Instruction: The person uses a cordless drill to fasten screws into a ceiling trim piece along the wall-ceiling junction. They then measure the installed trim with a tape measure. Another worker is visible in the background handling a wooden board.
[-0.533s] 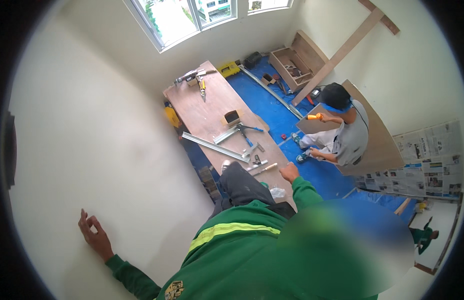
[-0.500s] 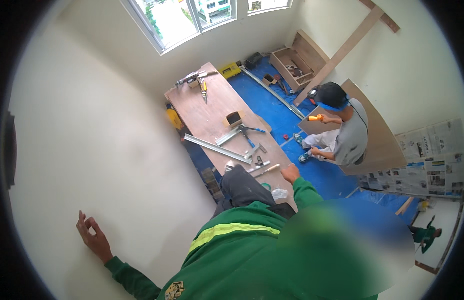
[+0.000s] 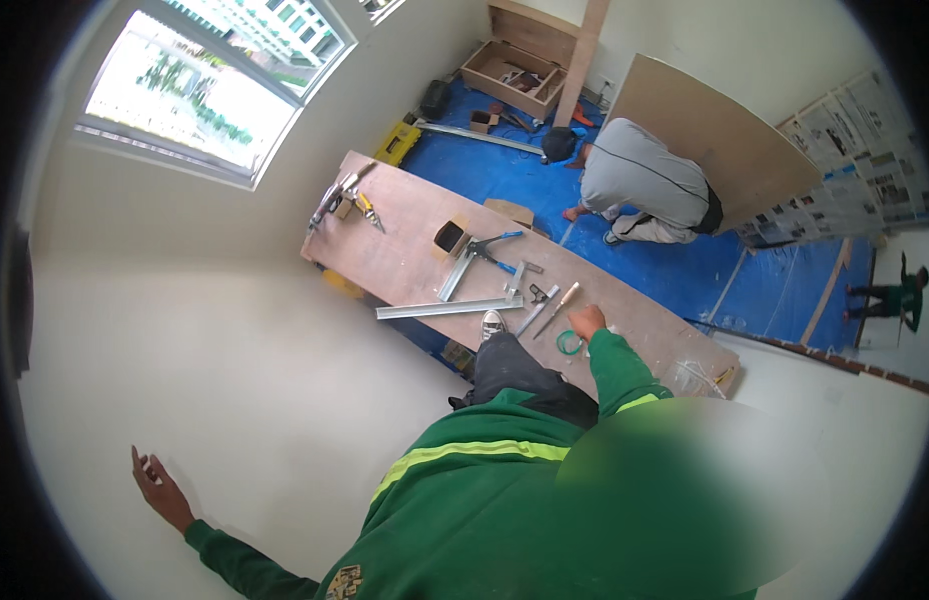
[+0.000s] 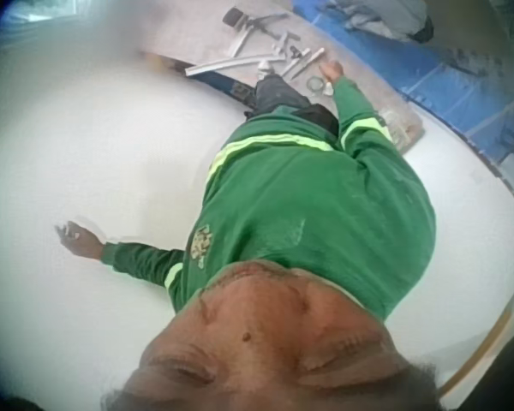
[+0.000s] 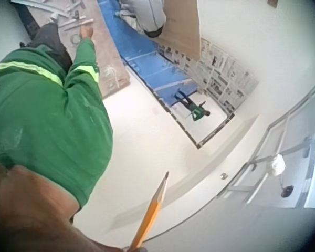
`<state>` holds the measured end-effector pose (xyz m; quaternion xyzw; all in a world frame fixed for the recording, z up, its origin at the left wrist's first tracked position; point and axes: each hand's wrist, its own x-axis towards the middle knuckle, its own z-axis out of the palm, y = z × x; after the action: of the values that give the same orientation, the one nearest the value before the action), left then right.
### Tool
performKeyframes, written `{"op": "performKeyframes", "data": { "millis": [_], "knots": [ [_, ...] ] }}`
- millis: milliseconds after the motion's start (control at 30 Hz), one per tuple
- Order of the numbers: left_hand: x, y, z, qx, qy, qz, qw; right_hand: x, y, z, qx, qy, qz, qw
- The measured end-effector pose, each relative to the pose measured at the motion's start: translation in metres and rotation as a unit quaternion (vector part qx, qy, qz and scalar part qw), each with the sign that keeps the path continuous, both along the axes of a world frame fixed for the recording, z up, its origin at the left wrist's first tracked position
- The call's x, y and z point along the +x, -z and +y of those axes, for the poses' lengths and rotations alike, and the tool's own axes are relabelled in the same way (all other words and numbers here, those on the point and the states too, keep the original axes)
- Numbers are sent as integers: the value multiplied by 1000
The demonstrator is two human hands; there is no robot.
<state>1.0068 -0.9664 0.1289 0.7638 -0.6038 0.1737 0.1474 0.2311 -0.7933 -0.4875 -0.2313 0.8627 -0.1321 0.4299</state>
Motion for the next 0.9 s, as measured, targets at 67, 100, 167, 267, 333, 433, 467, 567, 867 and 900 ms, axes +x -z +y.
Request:
{"op": "performKeyframes", "data": {
  "millis": [67,100,167,267,333,433,467,567,867,900],
  "knots": [
    [31,14,-13,-1,-20,-29,999,6,-8,4,-15,24,1,1000],
    [44,21,-13,-14,-33,-52,998,8,-14,5,-18,50,-5,999],
    [61,30,-11,1,-55,-44,998,11,-29,7,-7,114,-29,993],
    [69,39,-3,34,-53,4,998,7,-52,4,34,167,-119,978],
    [68,41,-6,-24,19,-37,999,8,-63,3,26,202,-135,970],
    [66,48,-19,-85,11,-184,979,11,-67,6,-20,257,-97,961],
    [65,57,-25,-113,-12,-192,975,12,-65,10,-21,259,-102,960],
    [64,97,-40,-153,-46,-144,977,18,-53,23,-39,269,-77,959],
    [-28,325,-169,663,43,343,665,44,-100,-30,-136,195,109,965],
    [-48,345,-187,689,20,383,615,45,-114,-51,-148,180,113,966]
  ]
}}
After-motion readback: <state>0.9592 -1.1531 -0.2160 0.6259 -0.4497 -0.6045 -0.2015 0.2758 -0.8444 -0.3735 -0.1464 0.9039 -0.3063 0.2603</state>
